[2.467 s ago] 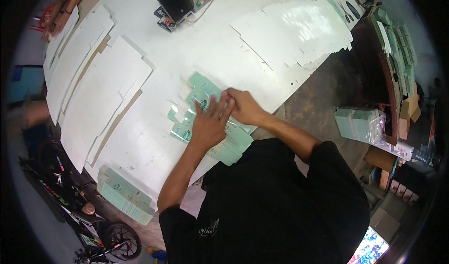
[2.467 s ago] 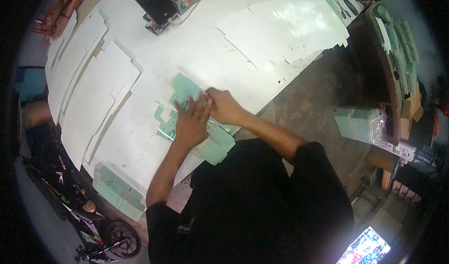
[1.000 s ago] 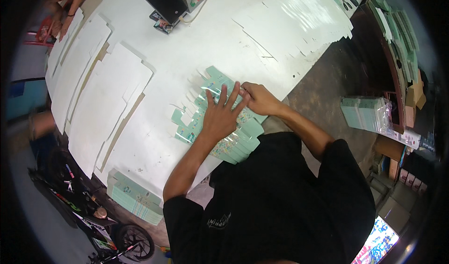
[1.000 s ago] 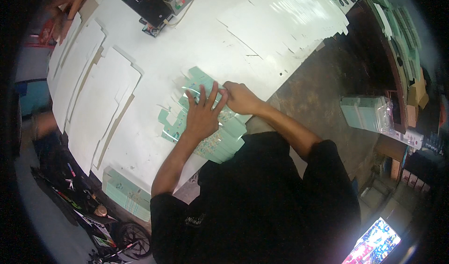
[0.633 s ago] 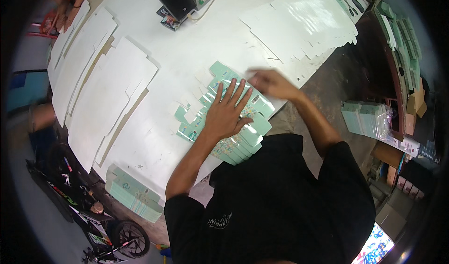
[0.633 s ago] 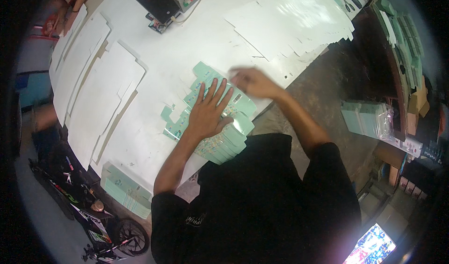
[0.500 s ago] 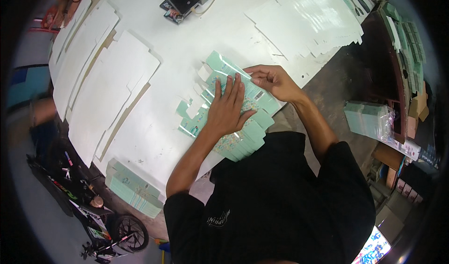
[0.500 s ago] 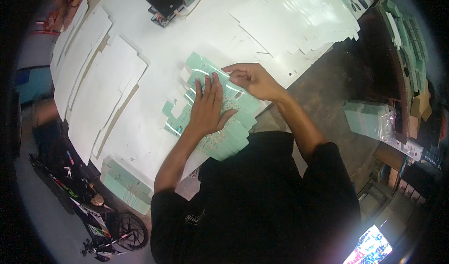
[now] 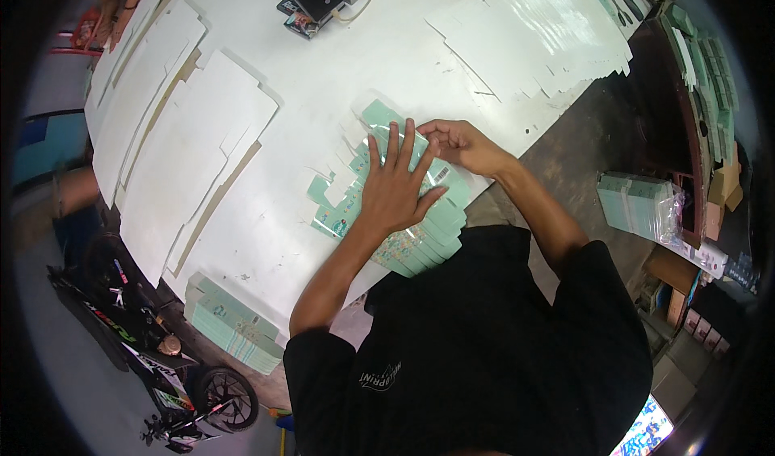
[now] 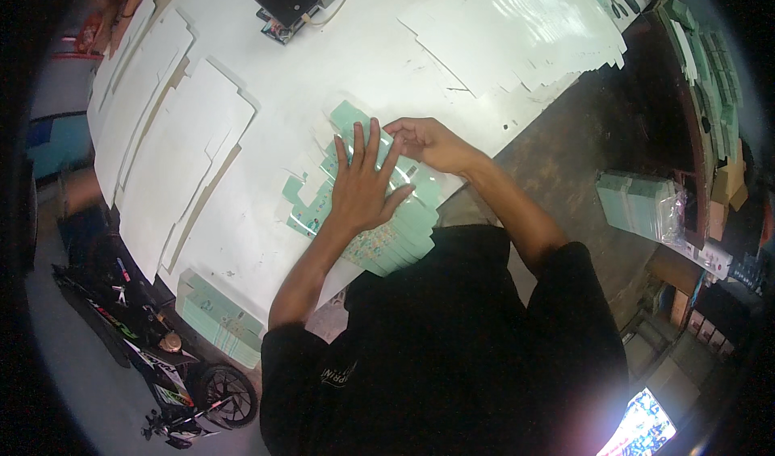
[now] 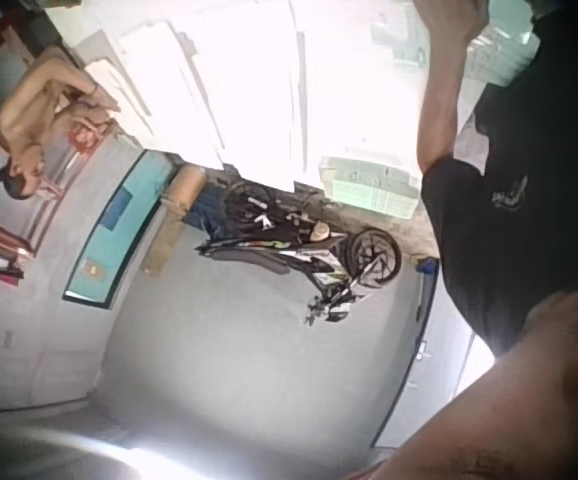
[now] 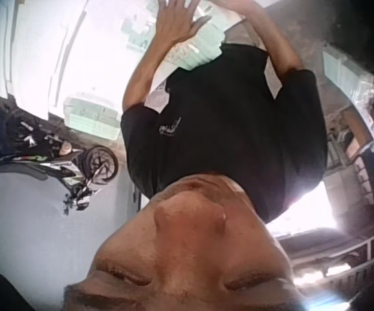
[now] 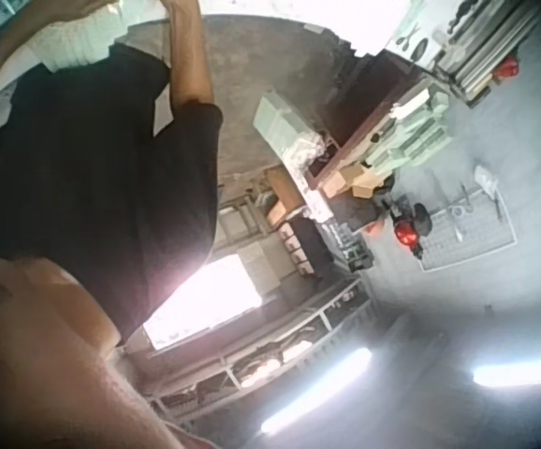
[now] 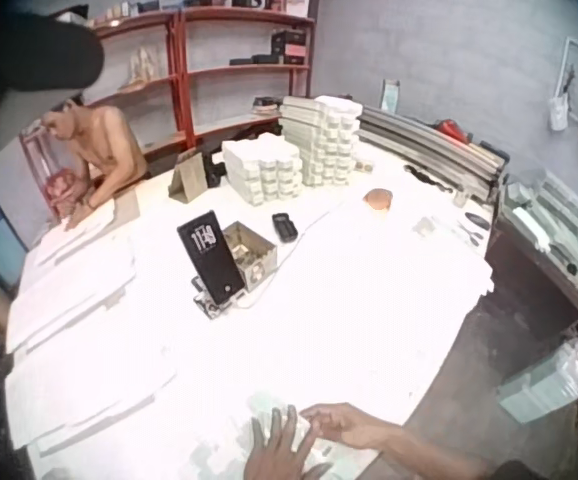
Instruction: The person repeatedly picks up light green paper sheets from a table, aligns them, and stacks them into a neat pile. They occasionally adjust the stack and move other items on the table to clear space.
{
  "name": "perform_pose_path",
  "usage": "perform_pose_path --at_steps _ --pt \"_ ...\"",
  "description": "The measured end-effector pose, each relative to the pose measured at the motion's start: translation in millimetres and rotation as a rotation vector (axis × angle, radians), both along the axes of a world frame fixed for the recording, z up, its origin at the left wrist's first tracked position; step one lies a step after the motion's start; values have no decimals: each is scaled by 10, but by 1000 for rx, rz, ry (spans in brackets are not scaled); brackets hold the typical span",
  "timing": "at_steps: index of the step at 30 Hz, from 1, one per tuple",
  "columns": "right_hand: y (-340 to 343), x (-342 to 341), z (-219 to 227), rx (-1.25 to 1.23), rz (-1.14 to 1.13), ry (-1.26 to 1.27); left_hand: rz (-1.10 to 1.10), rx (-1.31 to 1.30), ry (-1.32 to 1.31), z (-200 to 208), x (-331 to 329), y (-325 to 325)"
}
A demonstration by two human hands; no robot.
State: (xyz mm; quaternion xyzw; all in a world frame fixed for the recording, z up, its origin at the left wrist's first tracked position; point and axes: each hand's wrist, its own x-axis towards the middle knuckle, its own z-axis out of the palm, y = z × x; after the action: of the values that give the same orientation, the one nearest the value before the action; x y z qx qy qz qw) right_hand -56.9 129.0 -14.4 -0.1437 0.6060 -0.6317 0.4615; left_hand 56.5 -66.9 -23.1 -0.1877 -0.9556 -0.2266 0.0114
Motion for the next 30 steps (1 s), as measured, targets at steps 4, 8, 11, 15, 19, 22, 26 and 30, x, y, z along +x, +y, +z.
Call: perform_pose_path --at_steps 4,8,11,15,19,22,26,30 --pt "61 -200 49 -168 171 -287 -1 14 86 -30 1 1" --pt "79 -330 -143 -205 272 -361 7 -2 63 -23 30 16" --pt "10 -327 13 -228 259 -408 6 -31 92 -67 54 10" --pt "17 -334 -38 -155 241 -408 0 -32 124 -101 52 10" --pt "-83 -364 179 225 219 -167 18 31 8 -13 -22 -1" --pt "-130 -208 171 446 162 372 42 -7 -35 49 -69 38" --pt "-244 85 615 971 85 708 66 -67 -61 59 -40 51" --pt "-7 279 441 1136 67 765 54 -77 -25 7 -46 82"
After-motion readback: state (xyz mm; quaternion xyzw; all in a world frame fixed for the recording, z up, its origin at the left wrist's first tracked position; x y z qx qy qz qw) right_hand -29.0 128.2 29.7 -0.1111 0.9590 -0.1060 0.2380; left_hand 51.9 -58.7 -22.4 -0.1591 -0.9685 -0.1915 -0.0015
